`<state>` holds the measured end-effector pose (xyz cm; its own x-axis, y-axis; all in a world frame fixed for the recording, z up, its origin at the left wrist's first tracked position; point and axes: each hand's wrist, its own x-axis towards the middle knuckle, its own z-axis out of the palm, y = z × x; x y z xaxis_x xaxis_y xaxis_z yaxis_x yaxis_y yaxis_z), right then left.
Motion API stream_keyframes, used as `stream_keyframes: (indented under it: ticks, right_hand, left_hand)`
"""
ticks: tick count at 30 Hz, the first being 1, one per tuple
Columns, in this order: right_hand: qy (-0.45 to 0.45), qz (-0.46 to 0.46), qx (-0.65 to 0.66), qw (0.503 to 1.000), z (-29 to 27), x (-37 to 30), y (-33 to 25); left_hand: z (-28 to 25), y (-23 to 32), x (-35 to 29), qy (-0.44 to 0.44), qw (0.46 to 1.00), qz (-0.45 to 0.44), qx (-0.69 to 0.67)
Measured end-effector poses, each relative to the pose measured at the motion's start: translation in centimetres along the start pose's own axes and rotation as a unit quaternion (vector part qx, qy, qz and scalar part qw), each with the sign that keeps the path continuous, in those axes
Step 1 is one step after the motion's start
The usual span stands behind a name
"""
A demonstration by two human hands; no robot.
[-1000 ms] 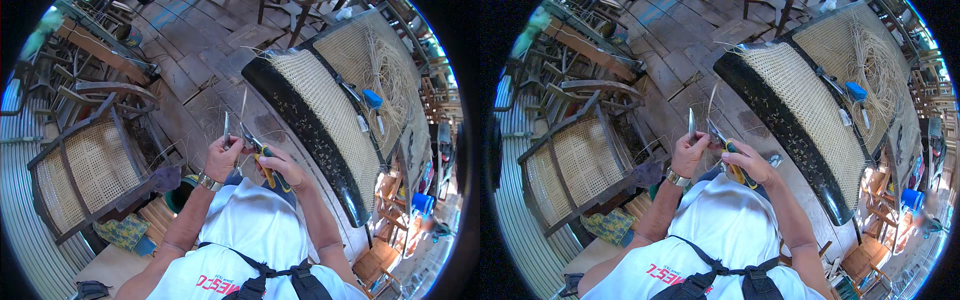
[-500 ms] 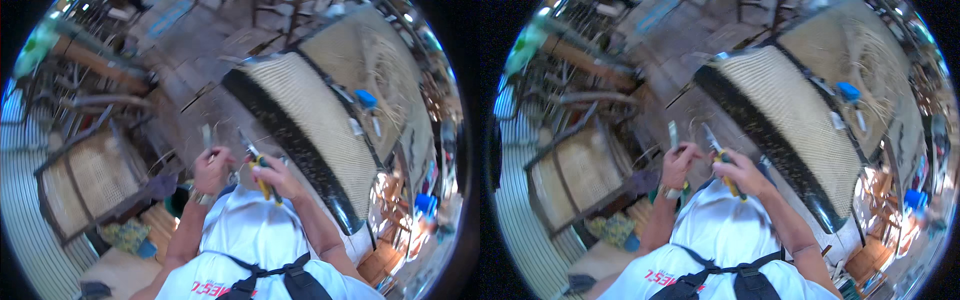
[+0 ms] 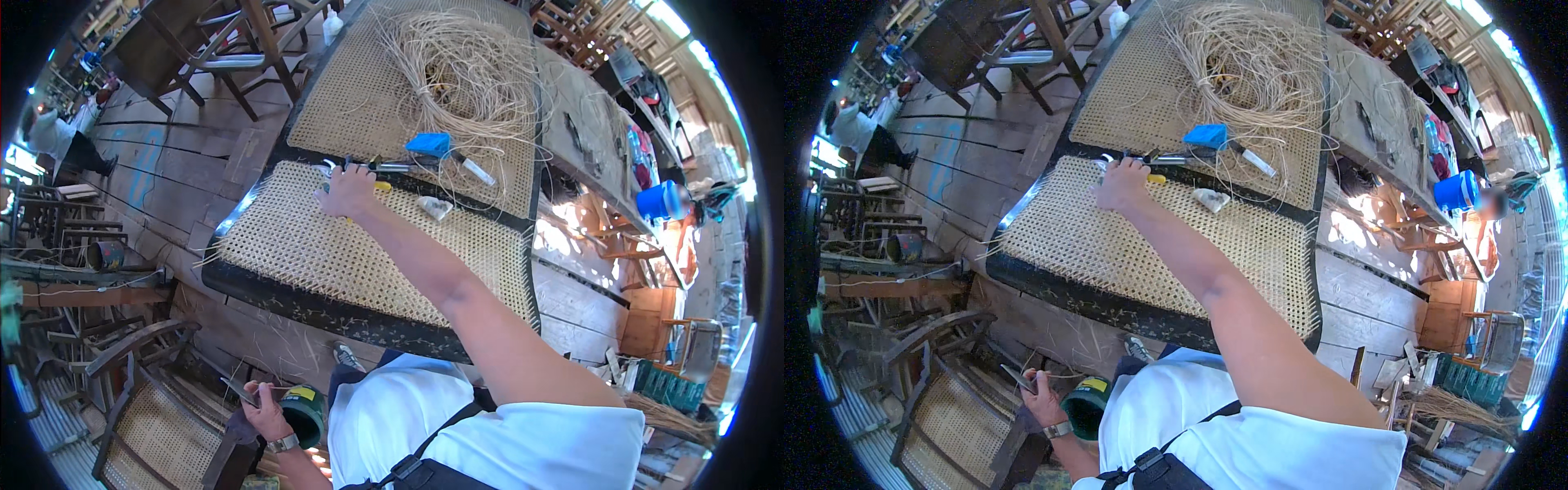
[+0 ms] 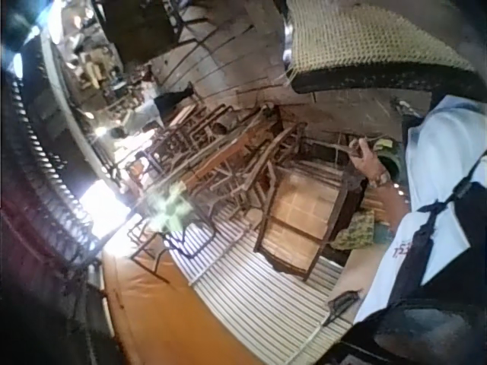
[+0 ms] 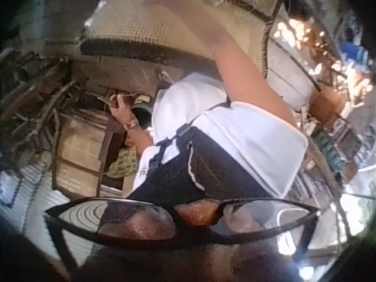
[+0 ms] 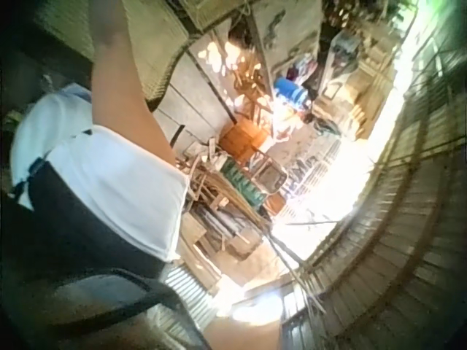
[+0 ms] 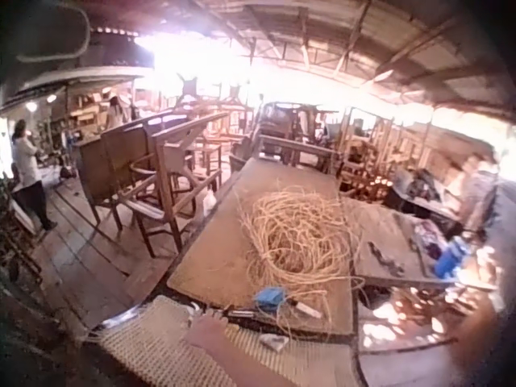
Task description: Manually weave and assemble a bamboo or cane chair back using hand tools.
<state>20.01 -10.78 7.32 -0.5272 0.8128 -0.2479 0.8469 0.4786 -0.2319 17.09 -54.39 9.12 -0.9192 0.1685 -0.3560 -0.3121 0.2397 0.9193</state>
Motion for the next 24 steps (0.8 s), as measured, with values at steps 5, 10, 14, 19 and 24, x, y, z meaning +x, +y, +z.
stream_keyframes:
  ticks: [5, 10, 14, 19, 24]
  right_hand:
    - [0.253, -0.066, 0.179, 0.948, 0.2, -3.4, 5.9]
    - [0.155, 0.075, 0.003, 0.985, 1.7, -5.8, 17.6]
    - [0.202, -0.002, 0.041, 0.979, 3.4, -5.7, 20.7]
    - [0.260, 0.115, 0.309, 0.908, 1.4, -9.9, 21.1]
    - [0.169, 0.037, 0.829, 0.531, -5.3, -22.9, 15.6]
  left_hand:
    - [-0.5, -1.3, -1.5, -0.011, 0.992, 0.059, 0.113]
    - [-1.0, -3.8, -1.1, -0.024, 0.990, 0.014, 0.141]
    - [-1.1, -4.6, -0.7, -0.106, 0.988, -0.026, 0.105]
    - [1.3, -5.4, 1.1, -0.192, 0.978, 0.005, 0.086]
    - [-0.2, -7.9, 3.0, -0.259, 0.958, 0.013, 0.121]
